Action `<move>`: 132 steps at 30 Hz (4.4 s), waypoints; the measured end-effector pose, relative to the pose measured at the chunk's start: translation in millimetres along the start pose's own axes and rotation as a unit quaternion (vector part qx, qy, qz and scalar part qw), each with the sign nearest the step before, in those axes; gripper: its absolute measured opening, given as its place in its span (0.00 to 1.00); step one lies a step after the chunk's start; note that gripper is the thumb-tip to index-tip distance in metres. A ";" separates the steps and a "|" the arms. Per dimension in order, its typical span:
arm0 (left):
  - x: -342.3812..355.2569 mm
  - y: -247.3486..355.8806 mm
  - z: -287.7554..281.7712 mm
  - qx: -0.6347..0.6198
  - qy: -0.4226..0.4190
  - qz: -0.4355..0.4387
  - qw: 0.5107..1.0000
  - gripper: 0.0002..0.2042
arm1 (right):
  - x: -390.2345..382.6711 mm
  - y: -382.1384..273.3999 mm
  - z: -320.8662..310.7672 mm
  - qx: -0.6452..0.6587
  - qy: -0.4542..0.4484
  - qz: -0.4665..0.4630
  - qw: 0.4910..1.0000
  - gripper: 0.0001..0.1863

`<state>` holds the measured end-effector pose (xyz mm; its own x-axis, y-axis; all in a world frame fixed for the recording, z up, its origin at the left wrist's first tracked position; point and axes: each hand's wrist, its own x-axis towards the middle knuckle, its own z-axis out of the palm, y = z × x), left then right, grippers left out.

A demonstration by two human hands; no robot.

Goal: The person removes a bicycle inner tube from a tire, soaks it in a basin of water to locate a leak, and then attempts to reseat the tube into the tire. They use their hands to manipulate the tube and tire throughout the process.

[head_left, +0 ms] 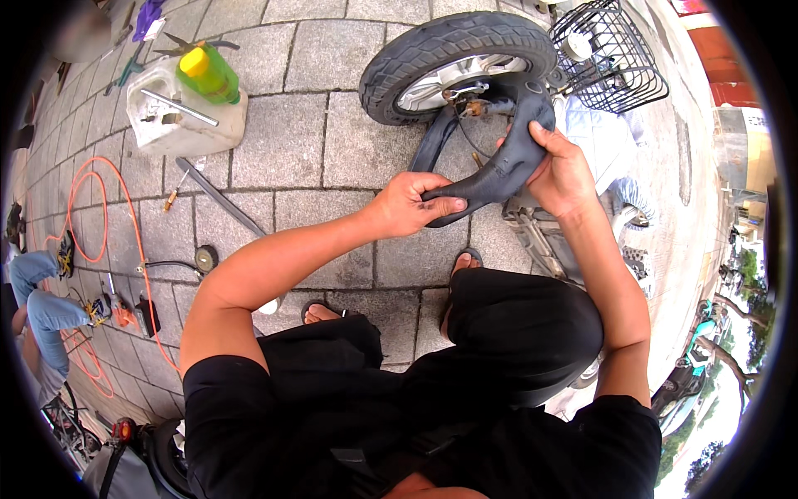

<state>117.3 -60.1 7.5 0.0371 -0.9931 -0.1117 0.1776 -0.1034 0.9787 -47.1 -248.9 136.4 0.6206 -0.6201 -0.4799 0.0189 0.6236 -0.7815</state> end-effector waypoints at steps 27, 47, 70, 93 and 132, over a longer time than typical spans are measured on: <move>1.2 20.2 -25.8 -0.197 -0.101 -0.046 0.974 0.23 | -13.1 11.3 9.4 -0.193 -0.191 0.025 0.962 0.23; 0.5 27.1 -40.2 -0.143 -0.084 -0.039 0.985 0.19 | -5.1 29.1 20.7 -0.245 -0.143 0.029 0.958 0.17; 85.7 75.7 -111.6 0.299 0.249 0.076 0.918 0.45 | 82.9 -93.9 91.0 -0.840 -0.069 -0.450 0.294 0.54; 108.7 70.8 -170.4 0.243 0.089 0.103 0.960 0.32 | 156.5 -115.6 153.0 -0.841 -0.294 -0.188 0.413 0.21; 27.4 63.8 -76.3 0.421 0.207 0.109 0.876 0.43 | 85.4 23.9 52.3 0.146 -0.160 -0.050 0.975 0.10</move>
<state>204.7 -89.7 53.8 0.3648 -0.9067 0.2117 -0.6606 -0.0918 0.7451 47.3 -262.1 97.6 0.8158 -0.5338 -0.2225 0.2852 0.7061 -0.6482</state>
